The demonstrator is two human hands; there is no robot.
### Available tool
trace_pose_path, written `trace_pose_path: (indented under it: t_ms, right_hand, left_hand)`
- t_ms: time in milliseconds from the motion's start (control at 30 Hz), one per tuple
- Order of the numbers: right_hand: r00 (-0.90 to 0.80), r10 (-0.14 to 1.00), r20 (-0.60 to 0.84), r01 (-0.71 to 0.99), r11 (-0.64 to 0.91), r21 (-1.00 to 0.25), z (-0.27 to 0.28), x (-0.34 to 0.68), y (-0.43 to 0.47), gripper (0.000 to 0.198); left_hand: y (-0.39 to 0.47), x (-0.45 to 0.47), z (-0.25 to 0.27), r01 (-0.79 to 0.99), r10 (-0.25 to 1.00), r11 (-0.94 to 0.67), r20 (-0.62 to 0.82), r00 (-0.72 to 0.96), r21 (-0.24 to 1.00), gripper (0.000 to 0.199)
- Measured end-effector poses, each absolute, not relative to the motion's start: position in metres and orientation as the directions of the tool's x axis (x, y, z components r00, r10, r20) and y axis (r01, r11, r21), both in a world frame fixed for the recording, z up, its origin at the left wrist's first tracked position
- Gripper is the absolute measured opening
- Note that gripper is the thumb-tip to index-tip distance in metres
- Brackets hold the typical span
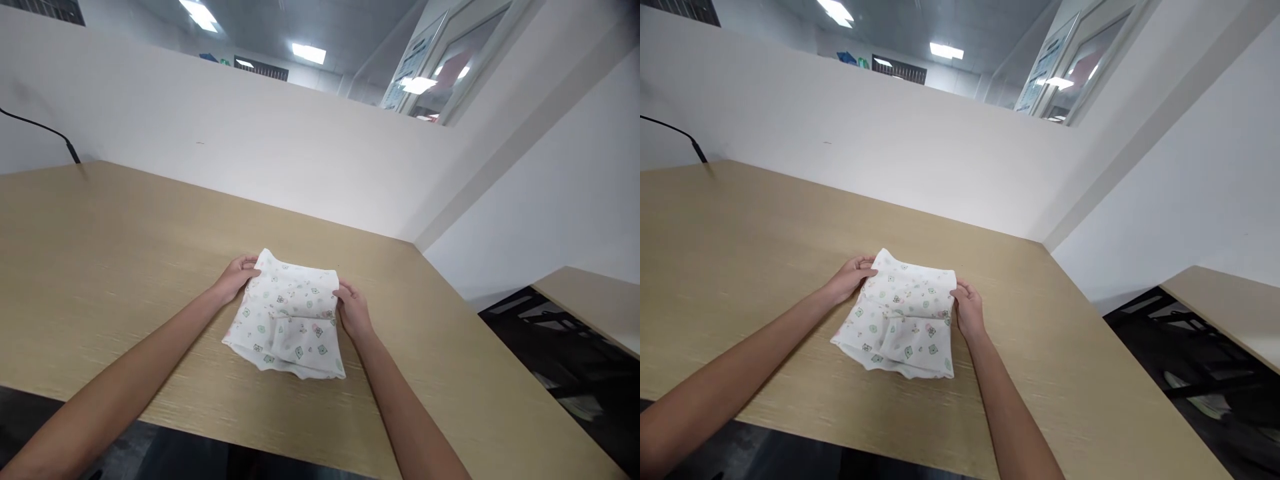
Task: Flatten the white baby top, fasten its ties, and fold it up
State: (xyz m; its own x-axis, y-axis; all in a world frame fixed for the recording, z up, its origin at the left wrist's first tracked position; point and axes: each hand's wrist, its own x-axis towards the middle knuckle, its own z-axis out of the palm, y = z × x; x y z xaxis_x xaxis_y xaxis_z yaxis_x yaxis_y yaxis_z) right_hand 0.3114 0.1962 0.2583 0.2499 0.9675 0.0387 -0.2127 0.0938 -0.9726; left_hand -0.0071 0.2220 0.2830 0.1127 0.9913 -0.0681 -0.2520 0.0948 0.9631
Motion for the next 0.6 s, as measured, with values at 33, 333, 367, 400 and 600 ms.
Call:
trace_pose_path:
  t_ms: [33,333,367,400,600]
  right_hand:
    - [0.232,0.972,0.039,-0.222,0.092,-0.971,0.259,0.311,0.196,0.043]
    - [0.097,0.994,-0.050,-0.324,-0.016,-0.946,0.263,0.309,0.194,0.026]
    - [0.101,0.994,-0.053,-0.348,-0.015,-0.937,0.264,0.307,0.194,0.024]
    - [0.099,0.994,-0.048,-0.370,-0.008,-0.929,0.266,0.306,0.193,0.023]
    - [-0.164,0.978,0.127,-0.532,0.020,-0.847,0.294,0.315,0.173,0.021]
  left_hand:
    - [0.222,-0.008,0.285,-0.277,0.986,0.124,-0.086,0.146,0.953,0.058]
    - [0.221,-0.014,0.285,-0.199,0.922,0.259,-0.180,0.344,0.945,0.047]
    - [0.221,-0.014,0.285,-0.207,0.921,0.253,-0.170,0.351,0.945,0.048]
    - [0.220,-0.014,0.285,-0.227,0.924,0.236,-0.146,0.354,0.945,0.048]
    - [0.211,-0.029,0.306,-0.360,0.782,0.100,0.151,0.605,0.927,0.046]
